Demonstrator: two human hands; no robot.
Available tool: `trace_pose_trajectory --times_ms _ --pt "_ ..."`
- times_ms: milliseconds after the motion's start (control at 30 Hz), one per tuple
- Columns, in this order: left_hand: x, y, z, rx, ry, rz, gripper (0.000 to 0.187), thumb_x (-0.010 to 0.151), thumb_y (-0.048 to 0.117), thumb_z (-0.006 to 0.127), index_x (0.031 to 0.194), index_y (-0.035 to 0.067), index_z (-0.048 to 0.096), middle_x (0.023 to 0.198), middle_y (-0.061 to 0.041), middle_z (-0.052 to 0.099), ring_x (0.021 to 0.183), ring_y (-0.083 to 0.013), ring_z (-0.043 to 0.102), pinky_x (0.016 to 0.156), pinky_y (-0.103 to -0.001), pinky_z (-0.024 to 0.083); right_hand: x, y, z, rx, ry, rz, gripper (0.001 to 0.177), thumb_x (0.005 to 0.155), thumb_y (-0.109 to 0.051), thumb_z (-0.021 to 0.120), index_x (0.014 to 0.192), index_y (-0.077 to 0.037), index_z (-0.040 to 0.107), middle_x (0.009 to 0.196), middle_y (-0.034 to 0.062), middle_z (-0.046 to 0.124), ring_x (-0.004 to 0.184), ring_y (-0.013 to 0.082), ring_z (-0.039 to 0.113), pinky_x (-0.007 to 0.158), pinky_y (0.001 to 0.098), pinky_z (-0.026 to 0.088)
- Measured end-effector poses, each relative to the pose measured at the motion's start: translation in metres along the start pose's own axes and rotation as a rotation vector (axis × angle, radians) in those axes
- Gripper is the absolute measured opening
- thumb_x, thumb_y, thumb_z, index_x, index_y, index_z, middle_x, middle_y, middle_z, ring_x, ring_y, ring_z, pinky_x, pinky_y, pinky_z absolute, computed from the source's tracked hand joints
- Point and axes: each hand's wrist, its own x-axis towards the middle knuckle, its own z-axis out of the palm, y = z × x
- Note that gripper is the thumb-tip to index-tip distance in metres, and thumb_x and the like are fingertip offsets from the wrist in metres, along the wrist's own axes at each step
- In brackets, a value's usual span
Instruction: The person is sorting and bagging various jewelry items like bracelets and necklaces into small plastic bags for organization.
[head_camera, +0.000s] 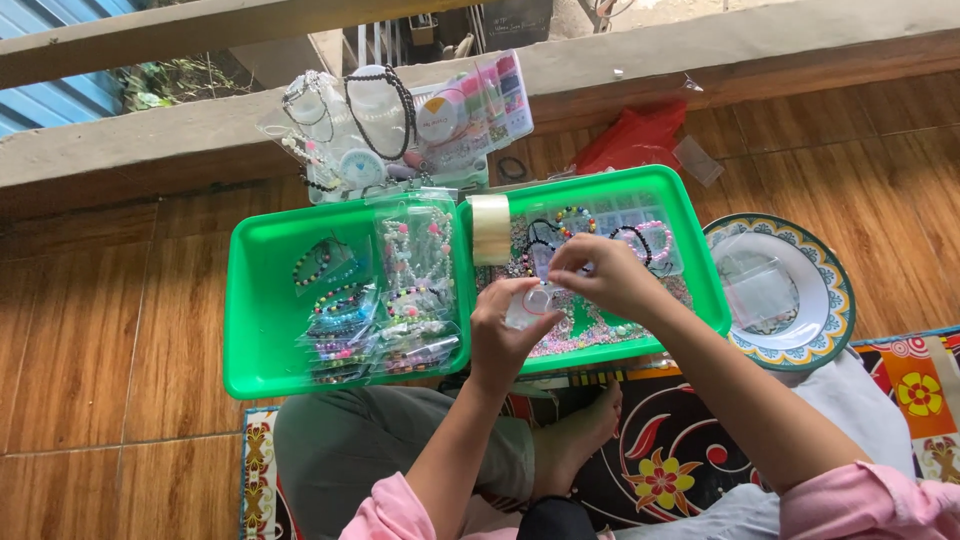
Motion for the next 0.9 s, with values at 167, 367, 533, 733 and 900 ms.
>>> trace_pose_trajectory --times_ms 167,367,533,733,900 --pt "0.002 0.016 -0.007 -0.014 0.035 0.015 0.057 0.074 0.045 0.09 0.117 0.012 0.073 0.107 -0.006 0.076 0.099 -0.0247 0.073 0.103 -0.042 0.047 0.01 0.037 0.015 -0.202 0.109 -0.192 0.024 0.082 -0.009 0.079 0.106 -0.006 0.077 0.107 0.0109 0.07 0.091 0.0256 0.07 0.073 0.0358 0.058" --pt "0.002 0.022 -0.009 0.019 0.04 0.019 0.06 0.077 0.048 0.086 0.121 0.011 0.07 0.11 -0.006 0.075 0.101 -0.0253 0.072 0.102 -0.042 0.046 0.017 0.069 0.048 -0.676 0.157 -0.449 0.028 0.073 -0.019 0.082 0.098 -0.015 0.071 0.109 0.0019 0.063 0.096 0.0248 0.062 0.074 0.0381 0.05" --pt "0.003 0.02 -0.009 0.021 0.038 0.0 0.062 0.077 0.049 0.087 0.122 0.011 0.069 0.109 -0.007 0.075 0.1 -0.0254 0.072 0.102 -0.043 0.045 0.02 0.072 0.053 -0.758 0.189 -0.455 0.013 0.076 -0.019 0.078 0.084 -0.017 0.067 0.101 -0.0032 0.06 0.093 0.0206 0.059 0.072 0.0347 0.045" --pt "0.002 0.016 -0.009 0.014 0.049 0.021 0.061 0.076 0.05 0.087 0.121 0.012 0.07 0.112 -0.004 0.074 0.104 -0.0237 0.071 0.102 -0.042 0.043 0.02 0.049 0.034 -0.223 0.222 -0.365 0.01 0.083 -0.013 0.079 0.087 -0.014 0.07 0.108 0.0048 0.065 0.104 0.0307 0.068 0.082 0.0411 0.055" --pt "0.002 0.014 -0.008 0.004 0.053 0.022 0.063 0.077 0.053 0.086 0.123 0.013 0.07 0.111 -0.004 0.073 0.104 -0.0223 0.071 0.103 -0.041 0.043 0.019 0.03 0.007 0.386 0.109 -0.169 0.017 0.101 -0.02 0.065 0.089 -0.008 0.063 0.129 0.0172 0.067 0.128 0.0351 0.062 0.104 0.0509 0.049"
